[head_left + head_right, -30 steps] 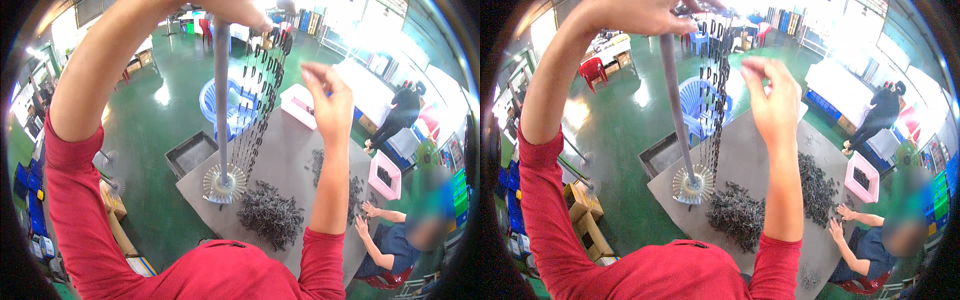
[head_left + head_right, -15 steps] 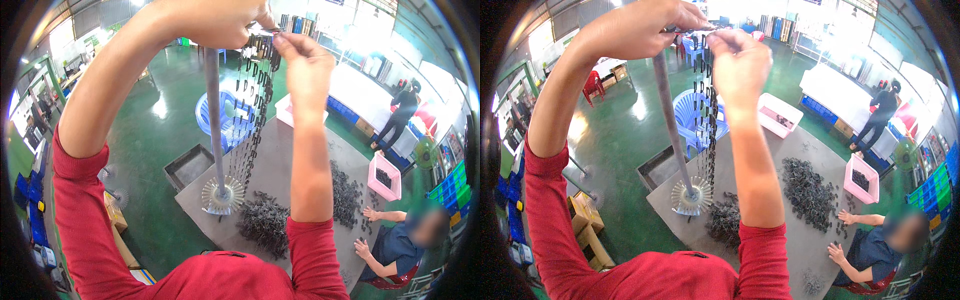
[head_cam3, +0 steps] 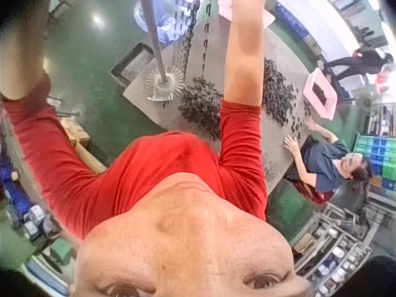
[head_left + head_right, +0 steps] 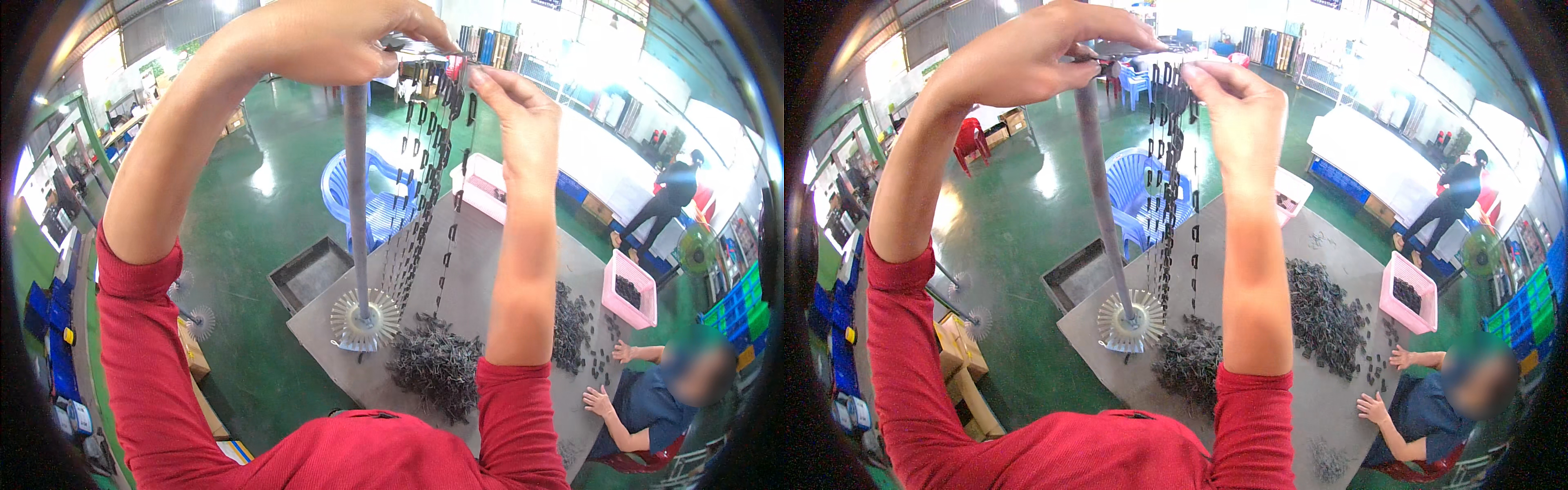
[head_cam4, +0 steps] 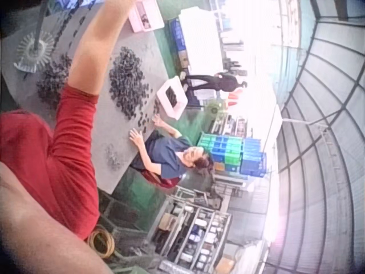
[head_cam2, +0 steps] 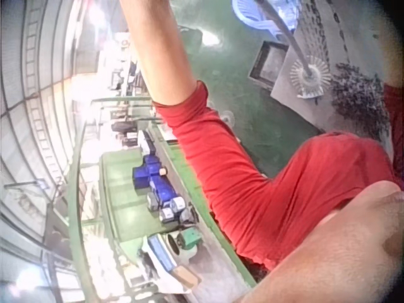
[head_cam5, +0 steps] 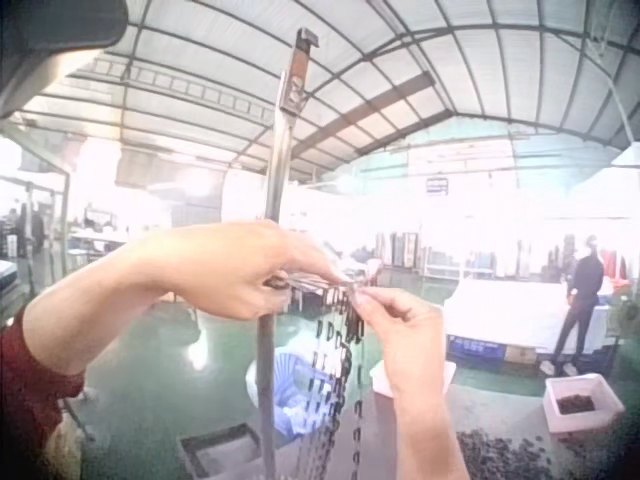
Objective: The person gathers small metal keyring components on a table and then attaches them one by one to a vertical rotating rack. The person repeatedly picks up components and clips them onto the rack, working continuously throughout the clip.
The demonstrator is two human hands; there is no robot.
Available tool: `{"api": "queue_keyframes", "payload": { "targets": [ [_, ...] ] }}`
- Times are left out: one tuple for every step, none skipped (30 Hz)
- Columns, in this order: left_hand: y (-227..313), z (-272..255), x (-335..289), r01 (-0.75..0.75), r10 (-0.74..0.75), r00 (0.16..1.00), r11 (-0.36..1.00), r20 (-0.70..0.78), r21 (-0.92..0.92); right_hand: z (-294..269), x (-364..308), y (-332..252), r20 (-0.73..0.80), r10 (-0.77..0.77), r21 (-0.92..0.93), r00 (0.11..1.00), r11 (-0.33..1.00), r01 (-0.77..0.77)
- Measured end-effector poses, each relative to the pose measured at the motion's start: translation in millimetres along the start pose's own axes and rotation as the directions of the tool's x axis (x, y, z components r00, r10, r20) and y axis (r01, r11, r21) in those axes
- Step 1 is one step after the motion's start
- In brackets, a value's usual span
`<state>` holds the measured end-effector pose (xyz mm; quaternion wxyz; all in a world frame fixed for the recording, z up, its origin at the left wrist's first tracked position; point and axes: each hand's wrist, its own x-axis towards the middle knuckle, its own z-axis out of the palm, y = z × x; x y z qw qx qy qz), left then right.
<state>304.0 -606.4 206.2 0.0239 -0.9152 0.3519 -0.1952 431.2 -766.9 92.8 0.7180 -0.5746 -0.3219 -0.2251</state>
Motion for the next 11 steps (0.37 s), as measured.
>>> {"api": "queue_keyframes", "payload": {
  "targets": [
    [-2.4, 2.0, -0.3, -0.019, 0.019, 1.0, 1.0, -0.01, 0.007, 7.6, -1.7, -1.9, -0.019, -0.02, -0.037, 1.0, 0.999, 0.019],
    [-12.7, 5.7, 2.3, -0.016, 0.015, 1.0, 0.999, -0.018, -0.028, 13.9, -3.0, -3.2, -0.037, -0.041, -0.072, 0.998, 0.997, 0.038],
    [-17.7, 6.6, 2.5, -0.012, 0.01, 1.0, 0.998, -0.026, -0.063, 18.6, -3.6, -0.8, -0.052, -0.07, -0.069, 0.996, 0.995, 0.066],
    [-12.5, 4.6, 2.3, -0.007, 0.007, 1.0, 0.999, -0.016, -0.044, 22.2, -5.6, -3.1, -0.069, -0.068, -0.097, 0.995, 0.993, 0.061],
    [-4.9, 1.1, 1.3, -0.002, 0.002, 1.0, 1.0, -0.006, -0.025, 26.0, -8.7, -7.6, -0.085, -0.066, -0.123, 0.994, 0.991, 0.055],
    [5.3, -3.6, 4.7, 0.129, -0.13, 0.989, 0.991, 0.064, 0.027, 29.0, -10.3, -10.1, -0.101, -0.065, -0.148, 0.993, 0.988, 0.05],
    [21.0, -6.8, 13.4, 0.228, -0.237, 0.963, 0.97, 0.128, 0.083, 25.4, -9.0, -8.0, -0.127, -0.102, -0.142, 0.987, 0.986, 0.084],
    [58.4, -12.6, 38.7, 0.427, -0.465, 0.855, 0.883, 0.232, 0.196, 21.8, -6.5, -1.1, -0.151, -0.133, -0.134, 0.98, 0.985, 0.113],
    [59.8, -16.8, 47.5, 0.485, -0.541, 0.762, 0.841, 0.356, 0.241, 21.5, -5.5, 1.0, -0.168, -0.165, -0.113, 0.972, 0.983, 0.147],
    [60.5, -22.3, 52.6, 0.533, -0.615, 0.635, 0.787, 0.468, 0.311, 26.5, -5.9, 1.1, -0.163, -0.15, -0.104, 0.975, 0.985, 0.134],
    [59.7, -23.1, 49.3, 0.545, -0.629, 0.623, 0.776, 0.466, 0.317, 30.9, -6.1, -0.1, -0.157, -0.135, -0.096, 0.978, 0.988, 0.121]
  ]
}}
